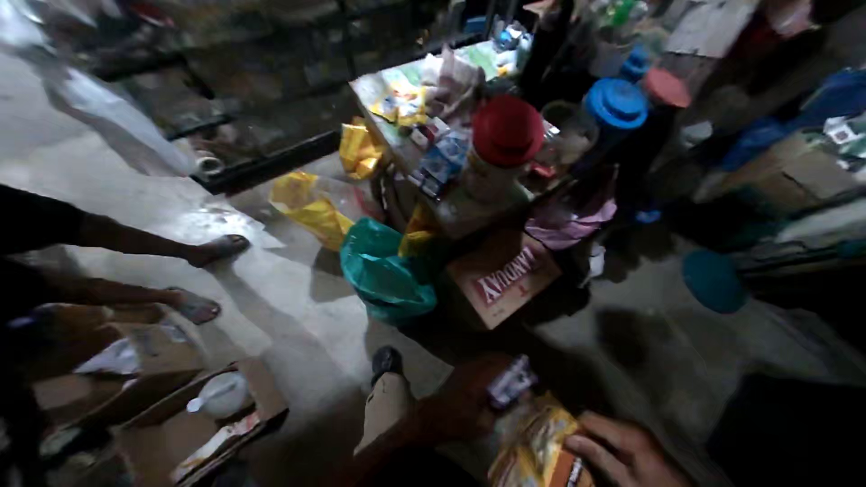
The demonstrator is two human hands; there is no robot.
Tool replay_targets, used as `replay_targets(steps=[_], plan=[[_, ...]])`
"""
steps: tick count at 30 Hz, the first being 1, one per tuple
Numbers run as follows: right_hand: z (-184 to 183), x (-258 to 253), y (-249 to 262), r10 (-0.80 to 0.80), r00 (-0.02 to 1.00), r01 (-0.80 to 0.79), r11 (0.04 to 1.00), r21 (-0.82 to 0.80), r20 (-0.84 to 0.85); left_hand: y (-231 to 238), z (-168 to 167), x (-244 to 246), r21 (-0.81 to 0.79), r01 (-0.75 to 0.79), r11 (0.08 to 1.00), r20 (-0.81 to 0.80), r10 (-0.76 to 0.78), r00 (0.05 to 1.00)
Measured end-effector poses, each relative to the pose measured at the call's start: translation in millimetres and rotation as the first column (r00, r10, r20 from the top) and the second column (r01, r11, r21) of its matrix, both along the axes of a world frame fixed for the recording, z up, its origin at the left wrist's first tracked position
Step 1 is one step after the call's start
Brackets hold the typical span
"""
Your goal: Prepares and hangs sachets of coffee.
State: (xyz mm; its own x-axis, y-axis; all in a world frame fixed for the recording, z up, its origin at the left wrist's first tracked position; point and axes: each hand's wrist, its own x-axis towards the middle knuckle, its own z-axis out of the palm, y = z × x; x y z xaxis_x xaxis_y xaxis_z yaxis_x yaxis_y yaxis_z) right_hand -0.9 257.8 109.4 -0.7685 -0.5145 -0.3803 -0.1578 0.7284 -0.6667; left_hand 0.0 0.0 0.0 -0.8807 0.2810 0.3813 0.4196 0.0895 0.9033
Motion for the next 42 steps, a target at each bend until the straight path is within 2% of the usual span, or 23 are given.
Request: replay_targets(steps=[1,3,5,7,10,13,16,19,22,25,28,32,33,37,39,42], plan=[[-10,-9,-20,0.079,0.997,-0.079,0.994,-0.078,-0.004,-3,3,-4,-0.026,0.075,0.997,-0.002,-0.075,0.997],[-18,-26,-57,0.182,0.983,-0.184,0.966,-0.182,-0.03,-21,8,-5,0.007,0.206,0.979,0.112,-0.206,0.972],[-15,-44,-97,0.244,0.969,-0.244,0.943,-0.228,-0.03,-61,12,-3,0.079,0.238,0.968,0.257,-0.25,0.933],[-10,-61,-141,0.308,0.951,-0.297,0.925,-0.236,0.014,-112,15,-2,0.062,0.161,0.985,0.311,-0.173,0.935],[-14,-82,-210,0.388,0.921,-0.383,0.881,-0.278,-0.039,-187,33,-6,-0.138,0.068,0.988,0.297,-0.024,0.955],[-14,-102,-275,0.438,0.878,-0.477,0.838,-0.266,-0.194,-245,57,-15,-0.341,-0.048,0.939,0.174,0.113,0.978],[0,-117,-333,0.542,0.819,-0.574,0.783,-0.239,-0.191,-291,78,-13,-0.431,-0.171,0.886,0.057,0.216,0.975],[12,-126,-369,0.61,0.764,-0.645,0.718,-0.262,-0.209,-313,96,-5,-0.504,-0.272,0.82,0.003,0.316,0.949],[1,-140,-397,0.645,0.701,-0.712,0.615,-0.338,-0.303,-327,101,6,-0.513,-0.385,0.767,-0.061,0.415,0.908],[3,-153,-420,0.71,0.606,-0.789,0.481,-0.381,-0.359,-332,98,17,-0.489,-0.516,0.703,-0.159,0.51,0.845],[12,-166,-443,0.781,0.519,-0.841,0.393,-0.371,-0.347,-333,96,21,-0.453,-0.635,0.626,-0.219,0.613,0.76],[-10,-192,-474,0.832,0.429,-0.844,0.23,-0.485,-0.352,-336,80,18,-0.348,-0.758,0.552,-0.24,0.729,0.641],[-15,-198,-482,0.842,0.428,-0.829,0.221,-0.513,-0.329,-338,75,16,-0.313,-0.77,0.555,-0.194,0.757,0.624],[-32,-216,-523,0.886,0.436,-0.781,0.284,-0.556,-0.159,-368,56,1,-0.206,-0.764,0.612,0.011,0.782,0.623],[-44,-222,-546,0.896,0.442,-0.745,0.34,-0.574,-0.043,-393,41,-3,-0.132,-0.76,0.636,0.053,0.771,0.635],[-61,-225,-587,0.882,0.455,-0.65,0.422,-0.632,0.121,-439,18,-11,0.051,-0.706,0.706,0.072,0.703,0.708]])
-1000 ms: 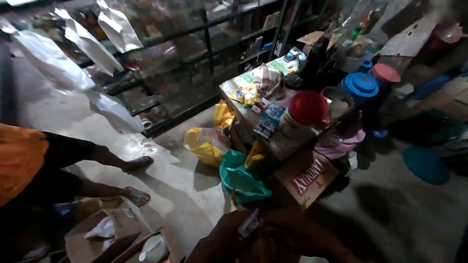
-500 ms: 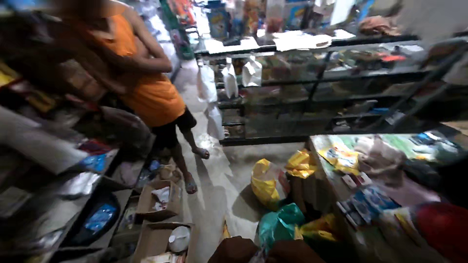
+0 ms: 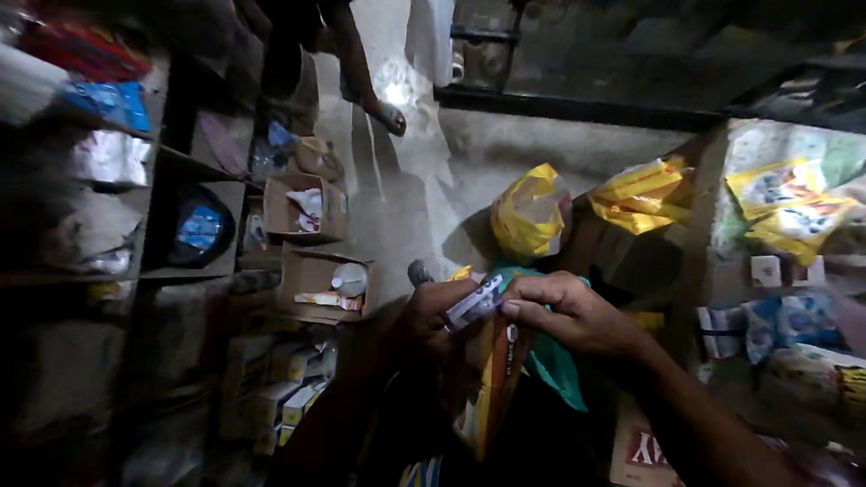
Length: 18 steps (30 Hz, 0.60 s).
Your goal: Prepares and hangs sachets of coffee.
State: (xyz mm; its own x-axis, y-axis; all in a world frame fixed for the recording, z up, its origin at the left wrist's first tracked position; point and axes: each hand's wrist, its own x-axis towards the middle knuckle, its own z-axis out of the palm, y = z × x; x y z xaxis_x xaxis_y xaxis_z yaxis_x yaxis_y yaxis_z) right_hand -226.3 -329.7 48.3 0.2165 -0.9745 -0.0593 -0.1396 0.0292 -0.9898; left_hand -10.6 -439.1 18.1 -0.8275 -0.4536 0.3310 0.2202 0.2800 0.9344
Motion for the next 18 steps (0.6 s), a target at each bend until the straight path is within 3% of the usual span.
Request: replay_targets(steps=[4,7,10,15,18], plan=[[-10,-1,-68,-0.02,0.999,0.018,0.997,0.075,0.033,-66,1,-2,0.01,-0.031,0.999,0.124,0.029,0.992],[-12,3,-114,-0.059,0.998,0.059,0.998,0.008,0.032,-114,10,-3,-0.111,-0.059,0.992,0.192,0.079,0.978],[-12,9,-148,-0.117,0.99,0.123,0.989,-0.081,0.073,-149,17,-4,-0.147,-0.08,0.986,0.161,0.104,0.981],[-20,13,-185,-0.244,0.931,0.261,0.965,-0.028,0.27,-181,11,-17,0.027,-0.164,0.986,0.025,0.163,0.986],[-21,1,-210,-0.258,0.921,0.272,0.962,-0.006,0.291,-203,10,-29,0.06,-0.192,0.98,0.031,0.19,0.981]])
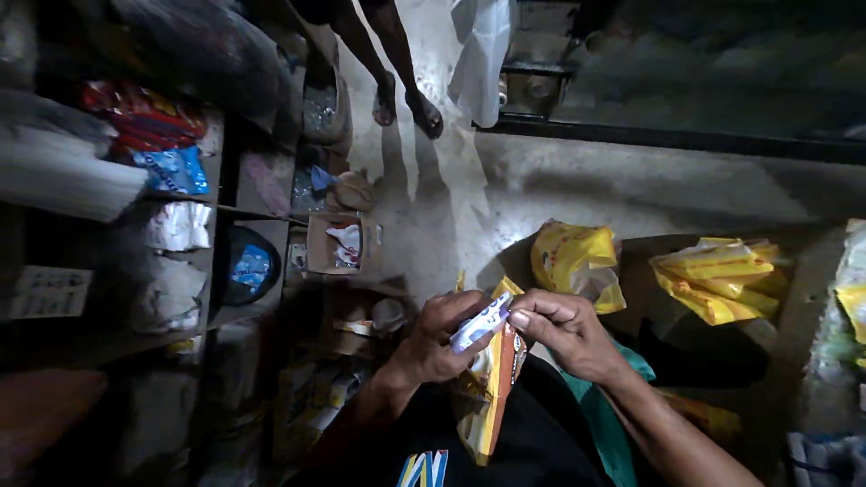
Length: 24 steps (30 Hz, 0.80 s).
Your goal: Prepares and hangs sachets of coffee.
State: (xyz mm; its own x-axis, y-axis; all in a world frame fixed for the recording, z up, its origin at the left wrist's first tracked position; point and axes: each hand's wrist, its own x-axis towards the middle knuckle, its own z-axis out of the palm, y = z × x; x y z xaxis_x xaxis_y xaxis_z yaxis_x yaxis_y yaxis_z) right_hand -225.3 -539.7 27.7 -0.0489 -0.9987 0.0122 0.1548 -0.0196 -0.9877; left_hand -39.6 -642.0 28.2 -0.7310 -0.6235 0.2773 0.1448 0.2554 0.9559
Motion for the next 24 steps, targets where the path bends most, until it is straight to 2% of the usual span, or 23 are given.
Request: replay_targets(steps=[2,5,8,10,12,14,16,20,22,24], plan=[[3,-16,-20,0.063,0.998,-0.063,0.998,0.006,-0.018,-22,5,-7,0.027,0.032,0.999,0.048,-0.033,0.998],[14,-52,-55,0.243,0.967,-0.24,0.97,0.045,-0.073,-69,20,-16,0.064,0.214,0.975,0.229,-0.223,0.948],[28,-88,-98,0.358,0.925,-0.362,0.932,-0.011,-0.124,-105,32,-37,-0.108,0.278,0.954,0.217,-0.251,0.943],[34,-100,-121,0.342,0.931,-0.356,0.928,-0.106,-0.13,-117,38,-50,-0.204,0.2,0.958,0.122,-0.178,0.976],[37,-111,-140,0.311,0.945,-0.324,0.931,-0.17,-0.096,-124,40,-65,-0.219,0.078,0.973,0.009,-0.078,0.997],[35,-121,-156,0.3,0.953,-0.302,0.939,-0.166,-0.036,-132,36,-77,-0.177,-0.014,0.984,-0.049,0.006,0.999],[35,-133,-173,0.349,0.936,-0.352,0.932,-0.085,-0.045,-145,33,-84,-0.112,-0.035,0.993,-0.025,0.032,0.999],[41,-166,-208,0.539,0.775,-0.507,0.842,0.185,-0.331,-183,48,-80,0.075,0.052,0.996,0.278,-0.071,0.958],[37,-169,-216,0.533,0.714,-0.48,0.845,0.236,-0.455,-207,48,-73,0.124,0.094,0.988,0.443,-0.14,0.885],[34,-164,-224,0.431,0.687,-0.382,0.899,0.214,-0.585,-231,45,-68,0.118,0.136,0.984,0.583,-0.179,0.792]])
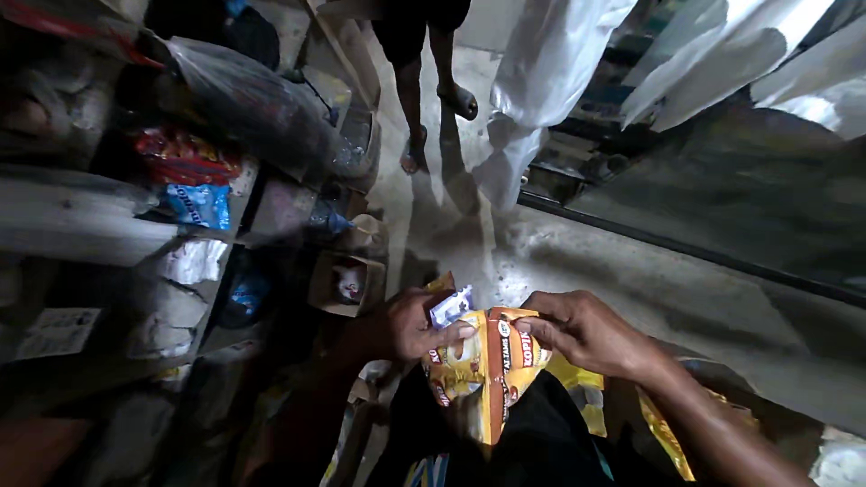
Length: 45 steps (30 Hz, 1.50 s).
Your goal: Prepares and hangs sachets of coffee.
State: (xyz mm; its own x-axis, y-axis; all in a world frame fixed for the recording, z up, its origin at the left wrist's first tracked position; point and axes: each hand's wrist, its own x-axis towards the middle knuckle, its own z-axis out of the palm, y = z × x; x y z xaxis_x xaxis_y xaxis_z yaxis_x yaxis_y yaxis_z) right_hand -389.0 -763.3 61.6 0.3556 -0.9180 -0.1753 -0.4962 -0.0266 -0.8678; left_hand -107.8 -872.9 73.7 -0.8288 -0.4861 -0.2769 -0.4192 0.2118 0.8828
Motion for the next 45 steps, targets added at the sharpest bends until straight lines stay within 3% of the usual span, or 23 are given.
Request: replay_targets(steps=[2,5,8,13,21,38,45], plan=[[0,9,-12,-0.101,0.991,0.087,0.986,-0.144,-0.093,-17,-7,3,-0.056,-0.031,0.998,0.033,0.033,0.999],[0,20,-38,-0.207,0.97,0.151,0.927,-0.343,-0.131,-38,-28,9,-0.24,-0.165,0.957,-0.254,0.102,0.962],[0,27,-60,-0.241,0.966,0.2,0.924,-0.326,-0.09,-73,-35,12,-0.315,-0.152,0.937,-0.363,0.029,0.931],[-33,56,-70,-0.406,0.914,0.4,0.901,-0.167,0.001,-114,-39,19,-0.225,0.017,0.974,-0.138,-0.049,0.989],[-57,72,-82,-0.516,0.856,0.517,0.854,-0.063,0.038,-137,-53,18,-0.21,0.041,0.977,-0.044,-0.051,0.998],[-58,30,-98,-0.559,0.829,0.553,0.817,-0.165,0.014,-161,-47,-29,-0.216,0.096,0.972,0.024,-0.093,0.995],[-63,19,-101,-0.584,0.812,0.577,0.795,-0.186,0.021,-172,-37,-41,-0.143,0.105,0.984,0.162,-0.081,0.983]])
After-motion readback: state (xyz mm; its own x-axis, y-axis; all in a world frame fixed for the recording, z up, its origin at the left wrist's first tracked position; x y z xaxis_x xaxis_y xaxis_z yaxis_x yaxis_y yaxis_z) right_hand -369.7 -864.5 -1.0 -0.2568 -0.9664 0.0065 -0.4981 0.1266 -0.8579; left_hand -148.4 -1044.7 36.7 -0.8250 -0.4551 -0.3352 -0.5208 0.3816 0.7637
